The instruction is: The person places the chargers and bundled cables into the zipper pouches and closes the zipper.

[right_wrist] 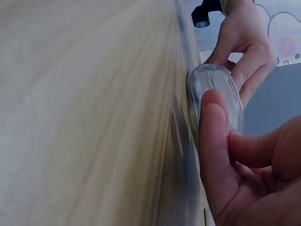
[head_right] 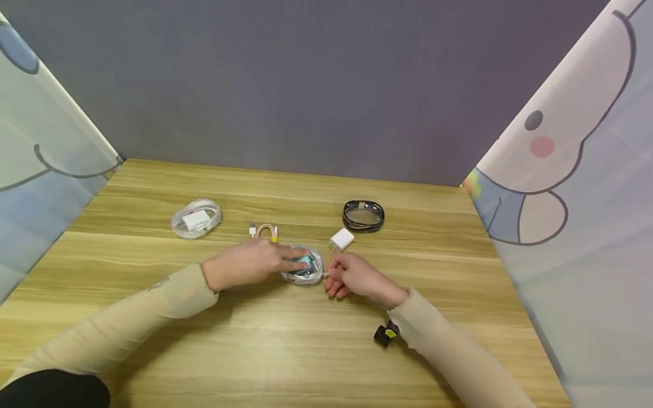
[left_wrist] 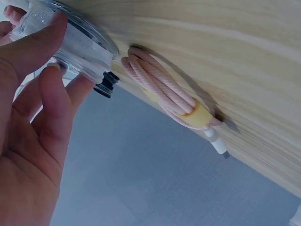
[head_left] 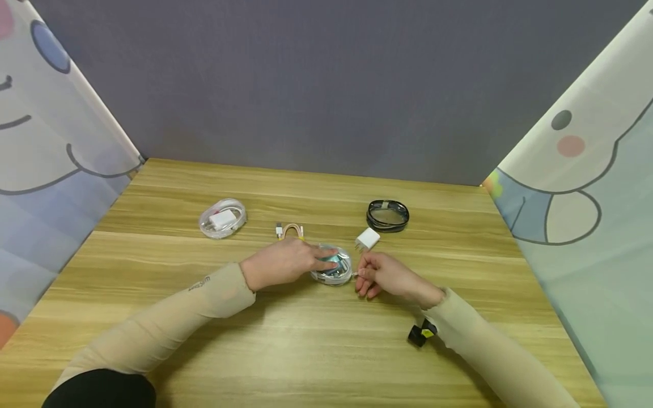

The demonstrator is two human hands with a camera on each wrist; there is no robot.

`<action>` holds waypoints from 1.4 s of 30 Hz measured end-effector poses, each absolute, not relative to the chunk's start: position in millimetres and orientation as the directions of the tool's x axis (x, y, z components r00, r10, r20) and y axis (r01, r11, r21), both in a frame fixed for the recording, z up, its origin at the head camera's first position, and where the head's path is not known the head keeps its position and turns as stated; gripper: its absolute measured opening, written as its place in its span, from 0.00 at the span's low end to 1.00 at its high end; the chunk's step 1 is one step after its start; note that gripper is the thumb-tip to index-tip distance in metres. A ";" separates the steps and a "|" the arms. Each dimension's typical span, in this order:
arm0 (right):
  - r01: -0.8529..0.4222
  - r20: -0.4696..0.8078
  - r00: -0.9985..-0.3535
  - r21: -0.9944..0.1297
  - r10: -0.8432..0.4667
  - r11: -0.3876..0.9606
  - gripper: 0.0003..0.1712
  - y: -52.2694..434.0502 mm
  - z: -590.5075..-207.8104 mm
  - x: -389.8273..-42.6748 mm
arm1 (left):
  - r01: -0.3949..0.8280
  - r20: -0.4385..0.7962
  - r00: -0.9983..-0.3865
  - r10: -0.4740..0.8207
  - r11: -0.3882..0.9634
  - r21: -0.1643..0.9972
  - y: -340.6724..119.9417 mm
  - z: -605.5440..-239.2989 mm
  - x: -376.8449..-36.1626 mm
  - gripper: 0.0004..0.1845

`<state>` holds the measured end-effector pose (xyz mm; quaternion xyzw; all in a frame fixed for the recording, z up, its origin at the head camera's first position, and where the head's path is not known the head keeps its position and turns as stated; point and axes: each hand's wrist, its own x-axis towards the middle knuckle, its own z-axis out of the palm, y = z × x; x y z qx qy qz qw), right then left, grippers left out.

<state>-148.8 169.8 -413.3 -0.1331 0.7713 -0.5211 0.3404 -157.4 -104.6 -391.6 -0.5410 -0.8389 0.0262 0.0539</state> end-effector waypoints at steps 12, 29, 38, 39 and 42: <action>0.233 -0.415 -0.685 -0.903 -0.598 0.361 0.09 172.6 -416.3 -146.0 | 0.884 0.032 -0.444 0.895 0.444 -0.150 -96.2 -390.5 -154.0 0.32; 0.289 -0.414 -0.669 -0.910 -0.617 0.297 0.09 168.1 -420.9 -146.0 | 0.869 0.075 -0.476 0.876 0.482 -0.115 -87.7 -391.4 -152.4 0.25; 0.298 -0.415 -0.660 -0.910 -0.626 0.289 0.09 168.7 -425.2 -146.7 | 0.864 0.071 -0.491 0.868 0.496 -0.083 -86.7 -390.8 -151.3 0.29; 0.294 -0.412 -0.660 -0.911 -0.627 0.290 0.09 169.1 -425.2 -146.9 | 0.863 0.069 -0.494 0.867 0.499 -0.085 -86.7 -390.5 -151.6 0.29; 0.279 -0.407 -0.664 -0.913 -0.627 0.297 0.10 170.0 -424.7 -147.2 | 0.857 0.065 -0.503 0.862 0.507 -0.093 -87.0 -389.5 -152.4 0.29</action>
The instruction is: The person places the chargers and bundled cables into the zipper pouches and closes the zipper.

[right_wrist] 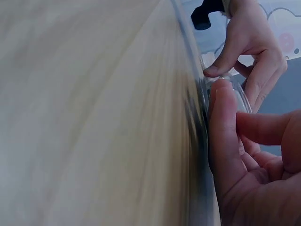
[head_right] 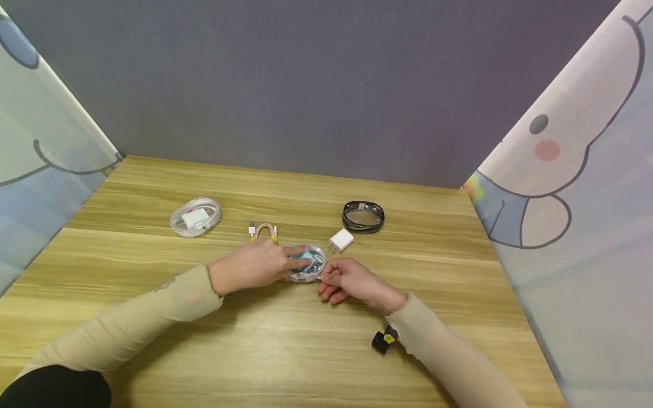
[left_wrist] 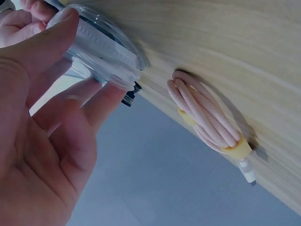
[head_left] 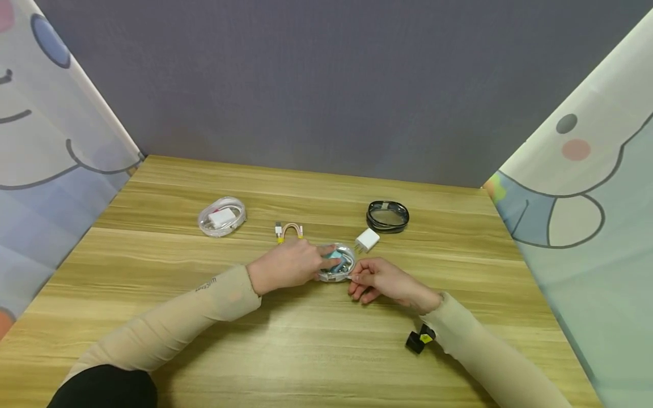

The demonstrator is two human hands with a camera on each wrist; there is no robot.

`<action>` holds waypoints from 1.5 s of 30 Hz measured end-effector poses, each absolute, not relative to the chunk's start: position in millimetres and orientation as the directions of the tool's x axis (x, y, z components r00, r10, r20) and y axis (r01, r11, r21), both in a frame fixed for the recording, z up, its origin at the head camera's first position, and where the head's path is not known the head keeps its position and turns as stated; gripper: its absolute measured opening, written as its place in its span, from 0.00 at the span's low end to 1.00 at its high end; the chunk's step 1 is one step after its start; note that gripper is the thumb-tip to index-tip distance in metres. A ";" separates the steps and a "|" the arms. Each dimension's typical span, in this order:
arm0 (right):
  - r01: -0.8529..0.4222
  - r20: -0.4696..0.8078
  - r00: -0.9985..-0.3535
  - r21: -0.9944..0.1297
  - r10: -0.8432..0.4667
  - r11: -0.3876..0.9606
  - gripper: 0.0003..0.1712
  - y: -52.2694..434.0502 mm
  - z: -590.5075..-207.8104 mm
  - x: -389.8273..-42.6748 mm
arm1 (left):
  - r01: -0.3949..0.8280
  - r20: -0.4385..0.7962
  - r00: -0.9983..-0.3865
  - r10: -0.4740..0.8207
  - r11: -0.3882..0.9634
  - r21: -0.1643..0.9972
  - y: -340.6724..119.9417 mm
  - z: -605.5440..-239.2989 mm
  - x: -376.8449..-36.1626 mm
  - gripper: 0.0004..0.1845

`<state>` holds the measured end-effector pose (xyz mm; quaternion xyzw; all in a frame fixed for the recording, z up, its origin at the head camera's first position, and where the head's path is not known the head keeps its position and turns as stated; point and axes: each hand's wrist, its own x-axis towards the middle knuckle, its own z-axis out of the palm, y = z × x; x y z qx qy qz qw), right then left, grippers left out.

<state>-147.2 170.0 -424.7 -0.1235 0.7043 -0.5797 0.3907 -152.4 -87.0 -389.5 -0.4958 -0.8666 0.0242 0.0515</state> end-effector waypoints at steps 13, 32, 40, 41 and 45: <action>0.216 -0.382 -0.696 -0.919 -0.608 0.330 0.12 177.1 -419.5 -149.9 | 0.829 0.051 -0.541 0.839 0.542 -0.139 -88.6 -385.0 -159.9 0.29; 0.208 -0.356 -0.726 -0.929 -0.588 0.306 0.17 187.4 -413.2 -156.2 | 0.700 -0.138 -0.706 0.695 0.714 0.017 -90.1 -380.8 -196.1 0.38; 0.220 -0.354 -0.752 -0.930 -0.556 0.295 0.17 190.8 -411.0 -160.4 | 0.633 -0.248 -0.725 0.643 0.763 0.131 -93.6 -377.1 -211.0 0.43; 0.217 -0.352 -0.756 -0.930 -0.552 0.297 0.17 191.4 -410.4 -161.1 | 0.618 -0.259 -0.728 0.634 0.771 0.150 -94.9 -376.9 -213.0 0.43; 0.194 -0.340 -0.770 -0.931 -0.540 0.308 0.18 194.3 -407.3 -164.4 | 0.576 -0.282 -0.740 0.611 0.792 0.203 -99.6 -376.4 -219.8 0.44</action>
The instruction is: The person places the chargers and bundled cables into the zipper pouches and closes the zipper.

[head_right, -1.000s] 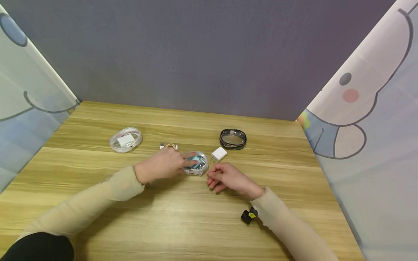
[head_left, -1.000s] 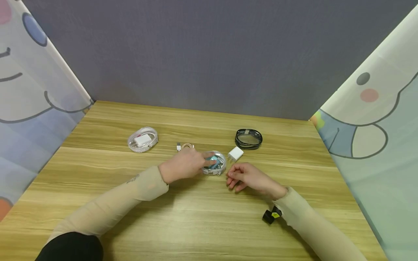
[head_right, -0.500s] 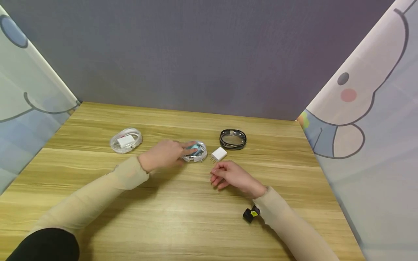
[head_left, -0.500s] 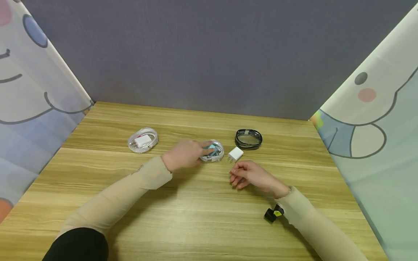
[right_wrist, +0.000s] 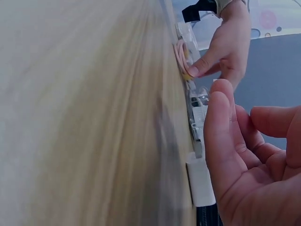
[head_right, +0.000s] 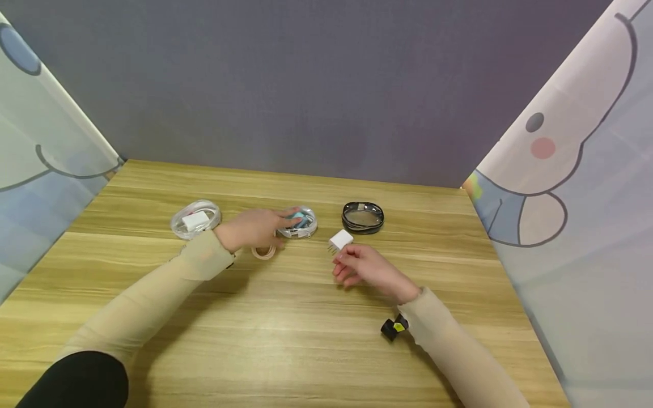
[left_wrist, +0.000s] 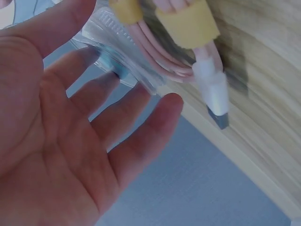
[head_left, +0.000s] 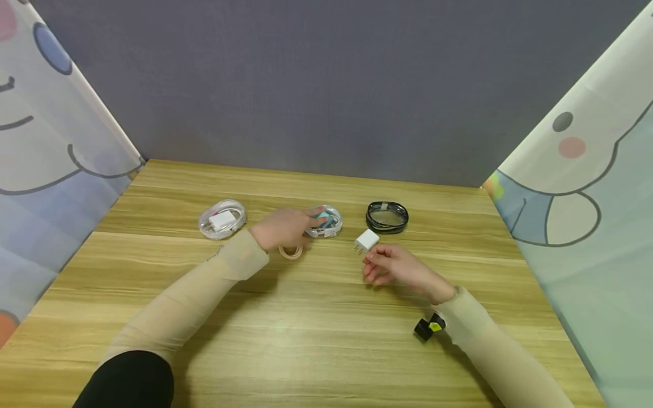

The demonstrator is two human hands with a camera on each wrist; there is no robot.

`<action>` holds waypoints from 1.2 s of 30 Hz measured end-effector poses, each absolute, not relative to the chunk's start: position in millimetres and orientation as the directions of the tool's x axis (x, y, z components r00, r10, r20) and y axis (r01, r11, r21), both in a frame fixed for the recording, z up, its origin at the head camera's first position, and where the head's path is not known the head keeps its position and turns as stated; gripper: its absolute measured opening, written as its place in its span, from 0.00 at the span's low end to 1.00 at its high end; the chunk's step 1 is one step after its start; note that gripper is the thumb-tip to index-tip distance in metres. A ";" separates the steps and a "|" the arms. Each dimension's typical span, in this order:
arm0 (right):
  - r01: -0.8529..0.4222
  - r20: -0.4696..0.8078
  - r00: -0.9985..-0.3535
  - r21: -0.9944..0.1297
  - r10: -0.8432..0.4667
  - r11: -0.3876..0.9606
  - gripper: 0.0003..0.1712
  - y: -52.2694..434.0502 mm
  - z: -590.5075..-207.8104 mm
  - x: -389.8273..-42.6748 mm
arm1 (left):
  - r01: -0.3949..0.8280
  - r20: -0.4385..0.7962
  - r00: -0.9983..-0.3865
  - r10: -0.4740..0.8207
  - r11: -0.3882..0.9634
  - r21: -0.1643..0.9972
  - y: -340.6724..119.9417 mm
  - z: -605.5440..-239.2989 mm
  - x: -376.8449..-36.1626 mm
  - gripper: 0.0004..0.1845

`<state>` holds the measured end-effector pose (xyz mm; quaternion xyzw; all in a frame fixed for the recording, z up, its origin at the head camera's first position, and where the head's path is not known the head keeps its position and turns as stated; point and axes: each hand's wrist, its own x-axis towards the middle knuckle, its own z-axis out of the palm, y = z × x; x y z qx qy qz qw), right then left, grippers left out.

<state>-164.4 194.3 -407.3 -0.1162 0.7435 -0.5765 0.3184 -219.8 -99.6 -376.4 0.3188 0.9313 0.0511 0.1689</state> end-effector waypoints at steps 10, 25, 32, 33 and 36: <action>0.136 -0.285 -0.805 -0.942 -0.520 0.306 0.17 202.4 -399.4 -174.9 | 0.536 -0.305 -0.755 0.580 0.814 0.223 -107.3 -377.7 -231.4 0.45; 0.127 -0.219 -0.875 -0.964 -0.431 0.233 0.14 219.3 -389.6 -193.3 | 0.529 -0.266 -0.754 0.601 0.795 0.297 -124.6 -381.7 -251.8 0.40; 0.060 -0.136 -0.936 -0.970 -0.325 0.235 0.20 225.1 -390.5 -203.5 | 0.513 -0.245 -0.755 0.608 0.781 0.356 -136.7 -387.6 -257.9 0.40; 0.045 -0.119 -0.943 -0.971 -0.311 0.236 0.21 226.4 -390.8 -205.1 | 0.509 -0.243 -0.756 0.608 0.779 0.365 -138.7 -388.6 -258.5 0.40; 0.021 -0.087 -0.961 -0.970 -0.263 0.244 0.21 230.8 -392.5 -209.7 | 0.491 -0.230 -0.766 0.600 0.777 0.394 -144.4 -390.3 -260.8 0.39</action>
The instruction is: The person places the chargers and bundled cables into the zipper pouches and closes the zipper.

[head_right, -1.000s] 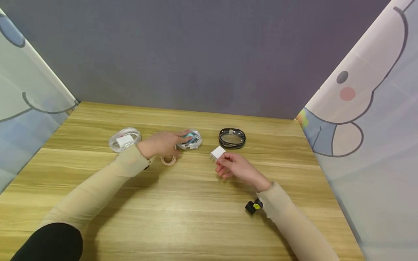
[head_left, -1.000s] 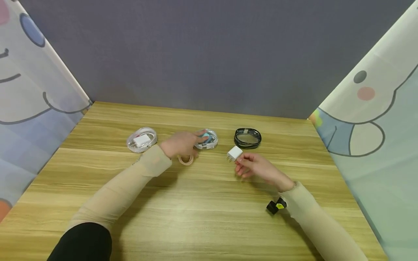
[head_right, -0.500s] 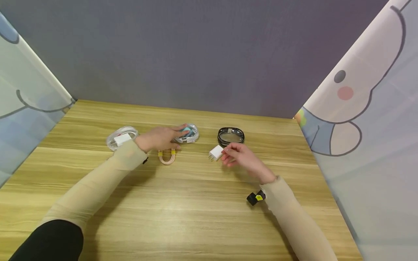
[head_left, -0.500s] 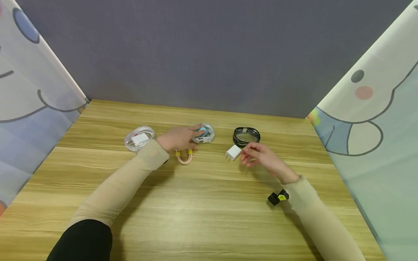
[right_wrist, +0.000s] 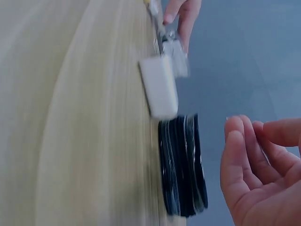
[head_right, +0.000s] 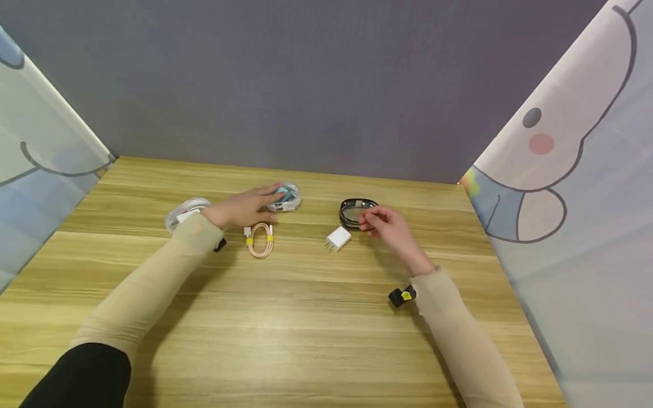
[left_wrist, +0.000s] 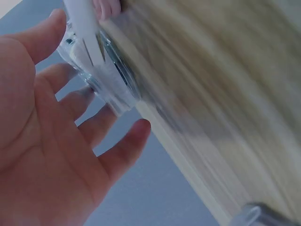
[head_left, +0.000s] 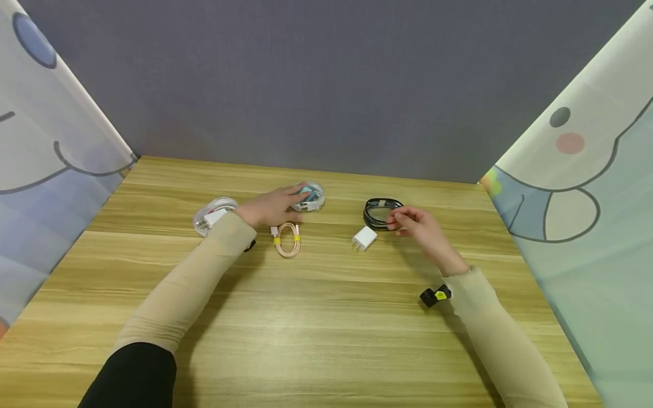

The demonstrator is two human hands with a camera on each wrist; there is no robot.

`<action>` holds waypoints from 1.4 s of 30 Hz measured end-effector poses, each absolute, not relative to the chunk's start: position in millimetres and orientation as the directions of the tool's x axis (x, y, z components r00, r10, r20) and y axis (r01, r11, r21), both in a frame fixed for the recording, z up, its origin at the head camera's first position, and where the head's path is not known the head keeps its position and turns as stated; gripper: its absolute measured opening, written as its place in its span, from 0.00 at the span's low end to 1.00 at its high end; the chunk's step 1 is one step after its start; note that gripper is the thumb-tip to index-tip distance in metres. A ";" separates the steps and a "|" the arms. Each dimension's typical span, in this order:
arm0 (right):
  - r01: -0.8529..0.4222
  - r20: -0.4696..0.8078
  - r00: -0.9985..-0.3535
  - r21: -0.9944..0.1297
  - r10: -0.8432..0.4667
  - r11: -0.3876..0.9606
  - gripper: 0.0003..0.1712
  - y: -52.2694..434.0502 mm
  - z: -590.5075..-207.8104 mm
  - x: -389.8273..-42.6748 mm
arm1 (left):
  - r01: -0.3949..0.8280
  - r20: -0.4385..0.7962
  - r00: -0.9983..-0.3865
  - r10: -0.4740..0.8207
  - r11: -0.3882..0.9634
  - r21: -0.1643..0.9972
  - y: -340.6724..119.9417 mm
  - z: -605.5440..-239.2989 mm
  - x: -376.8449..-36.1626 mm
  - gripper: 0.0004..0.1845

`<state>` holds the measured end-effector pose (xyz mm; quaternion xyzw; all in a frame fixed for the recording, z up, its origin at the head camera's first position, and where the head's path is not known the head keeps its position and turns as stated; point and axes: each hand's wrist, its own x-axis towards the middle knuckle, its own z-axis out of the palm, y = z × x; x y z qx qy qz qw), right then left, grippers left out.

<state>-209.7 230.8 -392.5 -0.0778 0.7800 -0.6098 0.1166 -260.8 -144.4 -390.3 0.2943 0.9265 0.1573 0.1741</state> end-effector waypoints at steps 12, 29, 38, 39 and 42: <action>-0.137 0.053 -0.981 -0.870 -0.187 0.474 0.19 247.0 -396.4 -240.0 | 0.524 -0.108 -0.757 0.644 0.698 0.488 -156.3 -386.6 -269.0 0.28; -0.223 -0.078 -0.907 -0.745 -0.415 0.628 0.31 254.8 -405.9 -254.8 | 0.576 0.101 -0.764 0.637 0.603 0.551 -165.5 -386.0 -256.2 0.10; -0.296 -0.056 -0.913 -0.591 -0.404 0.750 0.34 254.9 -405.1 -240.0 | 0.576 0.003 -0.722 0.691 0.600 0.555 -167.6 -390.0 -244.9 0.13; -0.310 -0.042 -0.914 -0.572 -0.404 0.760 0.34 254.8 -406.3 -238.7 | 0.576 -0.005 -0.721 0.693 0.603 0.552 -167.2 -390.1 -244.1 0.13; -0.335 -0.015 -0.915 -0.532 -0.404 0.778 0.30 253.9 -407.1 -233.0 | 0.557 -0.042 -0.729 0.683 0.628 0.543 -165.4 -391.3 -242.0 0.13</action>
